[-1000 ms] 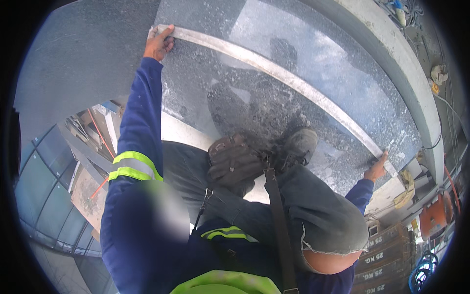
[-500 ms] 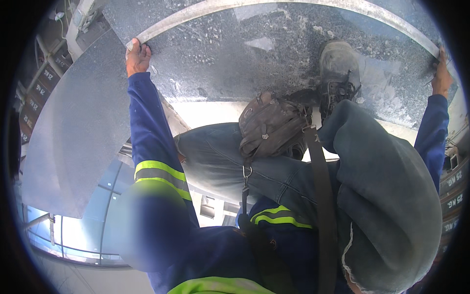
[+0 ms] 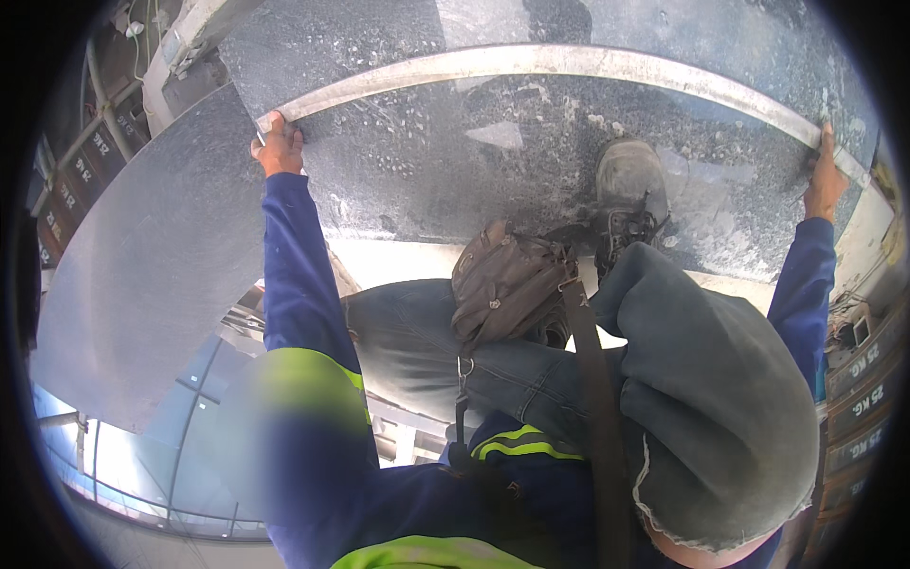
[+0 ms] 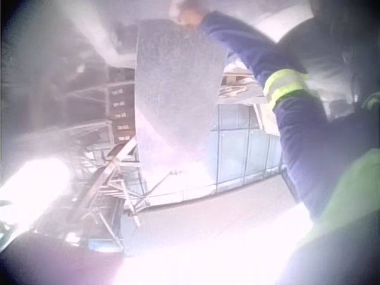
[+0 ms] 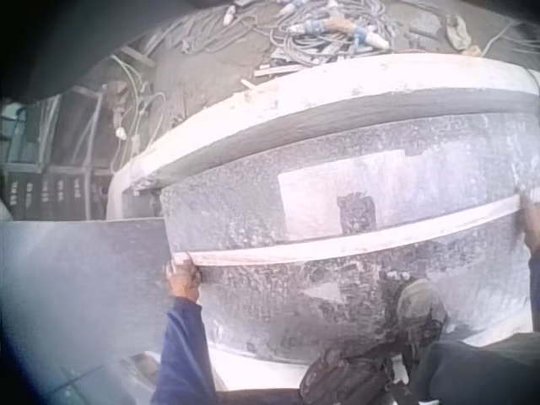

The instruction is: The person measures a large translucent sheet on a workbench using a tape measure and a straightedge, then uses a utility knife to score and cut the sheet along the marked line. The person repeats the measuring and cutting process on another section of the sheet.

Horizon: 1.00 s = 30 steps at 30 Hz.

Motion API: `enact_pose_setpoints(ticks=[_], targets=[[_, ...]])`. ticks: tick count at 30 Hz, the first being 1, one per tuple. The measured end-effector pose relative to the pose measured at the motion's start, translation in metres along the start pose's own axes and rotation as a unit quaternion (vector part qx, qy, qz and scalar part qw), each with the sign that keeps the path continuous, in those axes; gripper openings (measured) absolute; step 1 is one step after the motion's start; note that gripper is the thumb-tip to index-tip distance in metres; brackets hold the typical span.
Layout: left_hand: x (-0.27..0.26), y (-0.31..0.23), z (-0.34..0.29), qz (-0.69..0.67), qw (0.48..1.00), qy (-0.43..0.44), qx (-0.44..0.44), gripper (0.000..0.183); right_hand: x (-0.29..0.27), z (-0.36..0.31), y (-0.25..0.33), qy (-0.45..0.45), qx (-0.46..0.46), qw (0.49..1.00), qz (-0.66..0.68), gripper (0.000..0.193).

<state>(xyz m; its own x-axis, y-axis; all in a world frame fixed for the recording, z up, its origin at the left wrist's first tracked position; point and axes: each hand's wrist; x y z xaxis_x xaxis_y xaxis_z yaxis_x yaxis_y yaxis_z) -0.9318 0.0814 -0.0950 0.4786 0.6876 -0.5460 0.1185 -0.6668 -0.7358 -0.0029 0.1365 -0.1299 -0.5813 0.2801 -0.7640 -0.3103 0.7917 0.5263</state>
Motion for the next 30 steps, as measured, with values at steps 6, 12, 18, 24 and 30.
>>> enact_pose_setpoints(ticks=[6, 12, 18, 24, 30], targets=[[0.050, -0.028, -0.129, 0.379, 0.918, 0.030, 0.117, 0.144, -0.042, -0.054, 0.013, -0.042, 0.023, 0.999, 0.012, 0.080], [0.077, -0.045, -0.185, 0.471, 0.870, 0.129, 0.070, 0.150, 0.027, -0.176, 0.192, 0.178, -0.305, 0.930, -0.101, 0.056], [0.087, -0.062, -0.191, 0.446, 0.882, 0.146, 0.040, 0.144, 0.233, -0.357, 0.356, 0.507, -0.605, 0.576, -0.213, 0.069], [0.074, -0.066, -0.192, 0.478, 0.866, 0.147, 0.027, 0.128, 0.366, -0.543, 0.378, 0.514, -0.713, 0.356, -0.318, 0.066], [0.091, -0.036, -0.172, 0.469, 0.860, 0.202, -0.003, 0.111, 0.404, -0.587, 0.376, 0.499, -0.721, 0.355, -0.326, 0.067]])
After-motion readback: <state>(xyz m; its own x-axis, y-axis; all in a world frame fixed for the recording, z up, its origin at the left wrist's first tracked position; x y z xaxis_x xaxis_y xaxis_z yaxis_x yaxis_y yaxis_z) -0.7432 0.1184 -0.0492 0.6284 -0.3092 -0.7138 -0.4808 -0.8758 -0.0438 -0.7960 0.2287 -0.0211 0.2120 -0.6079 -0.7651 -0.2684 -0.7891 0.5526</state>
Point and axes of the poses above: each hand's wrist, its own z-axis towards the middle knuckle, its own x-axis out of the palm, y = z × x, and after that the axes turned 3 degrees about x, right-handed
